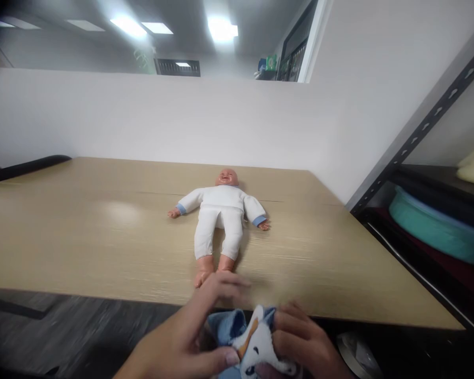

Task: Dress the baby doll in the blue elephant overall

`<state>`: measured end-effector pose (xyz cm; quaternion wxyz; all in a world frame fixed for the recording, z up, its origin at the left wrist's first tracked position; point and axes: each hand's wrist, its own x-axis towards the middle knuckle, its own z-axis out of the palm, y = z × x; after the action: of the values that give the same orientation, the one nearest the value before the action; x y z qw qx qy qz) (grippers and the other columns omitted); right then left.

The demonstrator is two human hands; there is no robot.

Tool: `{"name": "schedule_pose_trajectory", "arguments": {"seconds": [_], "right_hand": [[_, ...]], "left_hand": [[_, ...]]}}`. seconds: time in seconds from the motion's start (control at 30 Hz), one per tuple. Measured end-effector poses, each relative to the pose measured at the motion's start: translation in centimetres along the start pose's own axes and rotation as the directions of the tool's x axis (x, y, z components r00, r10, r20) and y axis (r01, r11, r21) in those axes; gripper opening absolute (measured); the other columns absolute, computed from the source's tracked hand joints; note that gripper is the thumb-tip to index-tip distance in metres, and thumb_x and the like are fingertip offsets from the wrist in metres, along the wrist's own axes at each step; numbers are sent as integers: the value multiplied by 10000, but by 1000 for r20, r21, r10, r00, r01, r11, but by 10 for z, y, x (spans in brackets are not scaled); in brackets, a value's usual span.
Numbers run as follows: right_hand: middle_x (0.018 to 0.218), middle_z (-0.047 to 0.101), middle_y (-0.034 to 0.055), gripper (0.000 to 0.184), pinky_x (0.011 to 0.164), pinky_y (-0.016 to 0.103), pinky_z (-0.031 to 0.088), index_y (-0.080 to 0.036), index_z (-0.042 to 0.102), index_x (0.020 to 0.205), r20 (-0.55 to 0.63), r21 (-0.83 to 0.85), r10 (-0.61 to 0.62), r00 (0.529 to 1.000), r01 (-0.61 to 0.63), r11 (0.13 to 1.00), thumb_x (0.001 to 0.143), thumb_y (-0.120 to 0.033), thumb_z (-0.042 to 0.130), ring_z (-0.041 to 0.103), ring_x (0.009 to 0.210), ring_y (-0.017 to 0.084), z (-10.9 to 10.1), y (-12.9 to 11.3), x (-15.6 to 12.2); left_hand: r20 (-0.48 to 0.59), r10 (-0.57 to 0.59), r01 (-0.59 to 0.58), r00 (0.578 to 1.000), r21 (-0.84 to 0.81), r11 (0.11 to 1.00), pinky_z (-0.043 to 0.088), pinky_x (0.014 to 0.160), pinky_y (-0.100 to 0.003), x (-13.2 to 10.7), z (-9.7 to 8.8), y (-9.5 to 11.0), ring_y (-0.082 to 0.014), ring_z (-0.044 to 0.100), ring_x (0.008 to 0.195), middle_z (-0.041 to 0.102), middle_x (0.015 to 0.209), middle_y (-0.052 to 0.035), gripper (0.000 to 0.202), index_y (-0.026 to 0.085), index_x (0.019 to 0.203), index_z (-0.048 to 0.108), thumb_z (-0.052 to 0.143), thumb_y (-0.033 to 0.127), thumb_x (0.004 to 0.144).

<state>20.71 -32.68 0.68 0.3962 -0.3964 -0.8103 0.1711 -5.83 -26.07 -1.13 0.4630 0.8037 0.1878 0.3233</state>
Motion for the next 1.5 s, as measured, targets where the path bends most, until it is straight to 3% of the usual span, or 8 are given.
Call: {"name": "schedule_pose_trajectory", "arguments": {"seconds": [0.37, 0.57, 0.73, 0.87, 1.03, 1.23, 1.37, 1.5], "right_hand": [[785, 613, -20, 199, 621, 302, 467, -260, 707, 863, -58, 63, -77, 995, 81, 995, 894, -328, 891, 582, 689, 173, -59, 30, 145], [1092, 646, 30, 207, 932, 389, 528, -275, 683, 851, -157, 162, -157, 975, 182, 970, 919, -331, 870, 642, 1058, 250, -53, 57, 201], [1166, 666, 48, 222, 1087, 480, 486, -284, 717, 844, -209, -16, -244, 947, 247, 969, 859, -355, 926, 622, 1177, 294, -48, 67, 237], [1169, 683, 58, 243, 1094, 477, 488, -270, 715, 836, -204, 28, -241, 949, 251, 967, 856, -372, 935, 639, 1181, 288, -48, 76, 253], [1225, 756, 78, 316, 1112, 472, 501, -247, 677, 875, -5, 286, -116, 993, 113, 952, 875, -457, 913, 683, 1216, 301, -53, 95, 262], [1154, 795, 56, 424, 973, 383, 554, -233, 777, 1182, 315, 298, 20, 949, -119, 947, 854, -454, 927, 729, 1101, 276, -60, 129, 261], [841, 707, -4, 370, 695, 298, 538, -226, 714, 923, 187, 395, 93, 978, -162, 904, 779, -434, 983, 675, 784, 195, -59, 141, 257], [752, 618, -40, 426, 560, 270, 460, -252, 633, 874, 71, 465, 107, 992, -128, 876, 747, -401, 1011, 564, 639, 151, -59, 138, 252]], "left_hand": [[185, 143, -126, 972, -102, 987, 459, 789, -287, 105, -107, 23, -141, 502, 802, 500, 844, 37, 249, 221, 923, 616, 851, 306, 919], [22, 312, -309, 950, 227, 923, 368, 1307, -514, 136, -143, 21, -328, 417, 1546, 508, 1537, -110, 234, 245, 1028, 626, 792, 399, 967], [-110, 377, -302, 920, 416, 858, 330, 1340, -535, 156, -162, 11, -345, 302, 1626, 432, 1616, -157, 330, 235, 1153, 626, 802, 433, 955], [-123, 345, -313, 930, 225, 923, 560, 1029, -394, 169, -173, 4, -258, 632, 1225, 640, 1310, -120, 282, 206, 922, 598, 772, 420, 985], [-248, 276, -279, 928, 26, 960, 456, 646, -269, 183, -178, -8, -125, 530, 695, 520, 751, 20, 488, 218, 734, 441, 834, 402, 957], [-239, 214, -255, 947, -153, 955, 405, 564, -220, 192, -191, -16, -85, 505, 629, 564, 794, 50, 442, 243, 926, 449, 880, 345, 924], [-71, 42, -50, 997, -119, 992, 480, 640, -237, 190, -208, -17, -123, 617, 720, 649, 878, 43, 629, 287, 1429, 484, 868, 364, 937], [65, -34, 21, 997, 187, 982, 554, 844, -313, 189, -214, -14, -210, 682, 994, 712, 1058, -37, 477, 209, 1290, 685, 888, 383, 894]]}}
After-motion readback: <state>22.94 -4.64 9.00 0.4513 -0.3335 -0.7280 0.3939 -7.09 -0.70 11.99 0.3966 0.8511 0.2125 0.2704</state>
